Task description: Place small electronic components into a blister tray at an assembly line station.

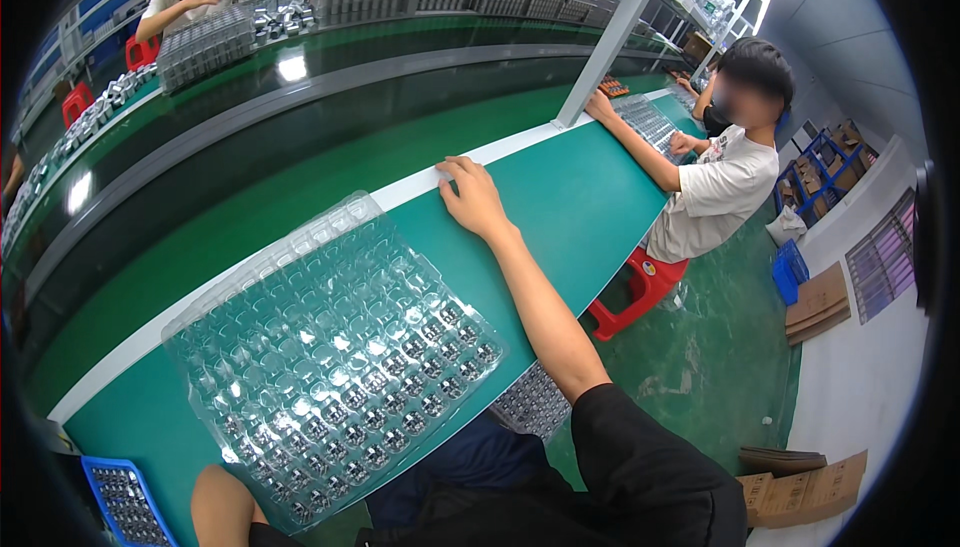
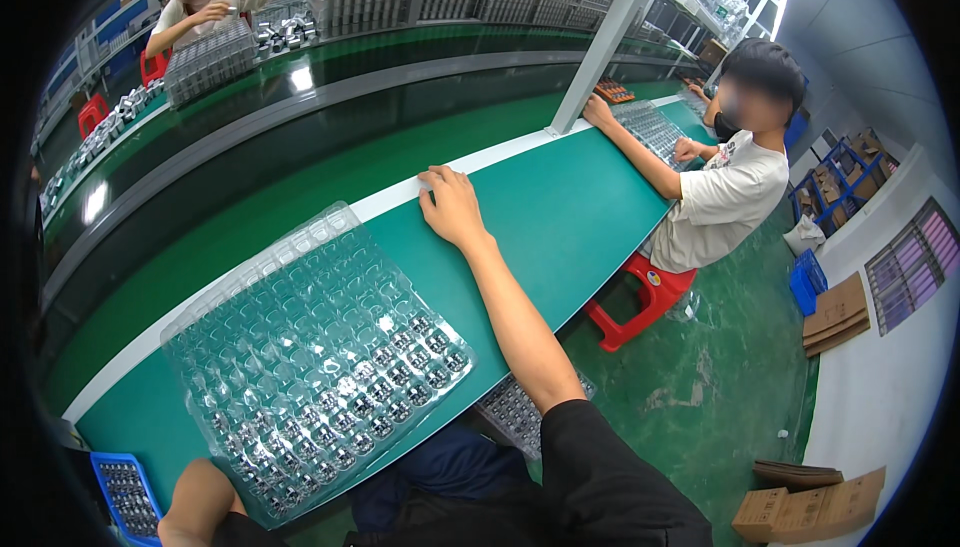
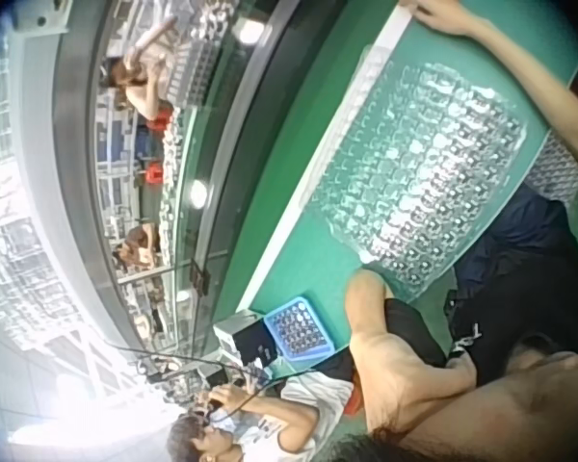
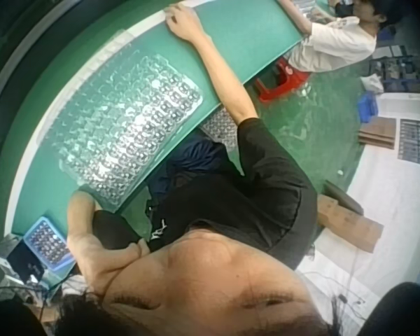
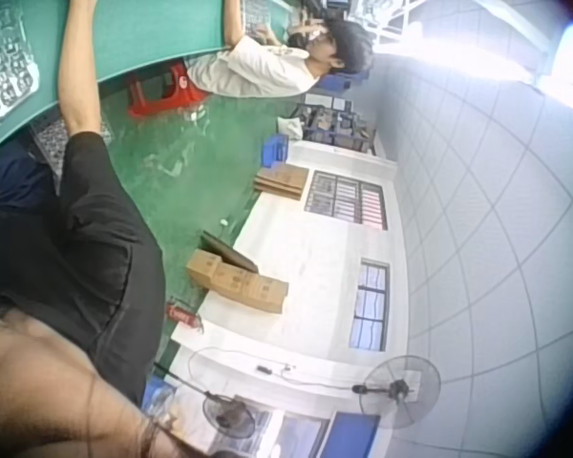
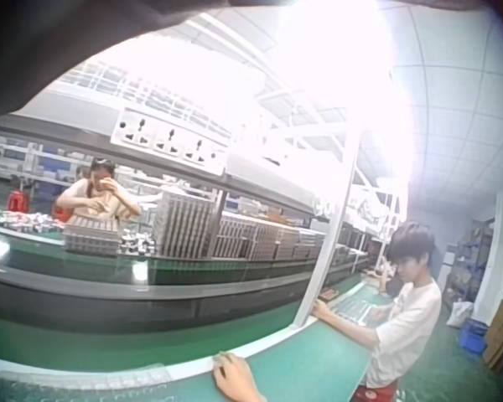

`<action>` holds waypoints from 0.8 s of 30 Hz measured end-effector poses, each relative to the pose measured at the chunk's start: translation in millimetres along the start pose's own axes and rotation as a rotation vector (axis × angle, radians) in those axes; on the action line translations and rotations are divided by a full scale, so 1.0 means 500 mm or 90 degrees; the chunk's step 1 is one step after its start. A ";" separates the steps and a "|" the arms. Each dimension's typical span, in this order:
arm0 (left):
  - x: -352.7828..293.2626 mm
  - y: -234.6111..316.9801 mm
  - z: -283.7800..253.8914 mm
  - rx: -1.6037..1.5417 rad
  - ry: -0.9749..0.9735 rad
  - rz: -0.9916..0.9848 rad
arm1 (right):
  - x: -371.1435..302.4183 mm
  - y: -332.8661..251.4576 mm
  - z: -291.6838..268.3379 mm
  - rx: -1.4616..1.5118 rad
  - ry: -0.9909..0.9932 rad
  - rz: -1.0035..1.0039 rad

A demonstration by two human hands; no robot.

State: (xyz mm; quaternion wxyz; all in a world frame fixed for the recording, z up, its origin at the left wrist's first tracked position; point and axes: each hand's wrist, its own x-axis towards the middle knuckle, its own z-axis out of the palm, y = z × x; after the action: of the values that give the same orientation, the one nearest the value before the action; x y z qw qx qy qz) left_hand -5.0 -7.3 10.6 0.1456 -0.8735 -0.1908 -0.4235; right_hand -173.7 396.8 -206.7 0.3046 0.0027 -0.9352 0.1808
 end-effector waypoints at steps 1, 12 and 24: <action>0.002 0.002 0.002 0.008 -0.004 0.009 | 0.001 -0.002 -0.002 0.000 -0.002 0.002; 0.000 -0.020 -0.001 -0.015 0.029 -0.001 | -0.006 0.015 -0.007 -0.013 0.014 -0.001; -0.003 0.057 0.017 -0.033 -0.127 -0.115 | -0.004 0.016 0.005 0.000 0.019 -0.008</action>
State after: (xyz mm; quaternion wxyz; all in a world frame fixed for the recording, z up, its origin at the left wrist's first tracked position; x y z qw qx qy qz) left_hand 13.0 -29.3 1.6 0.0647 -0.8942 -0.2710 -0.3504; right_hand -174.2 403.2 -212.2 0.3199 0.0057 -0.9304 0.1788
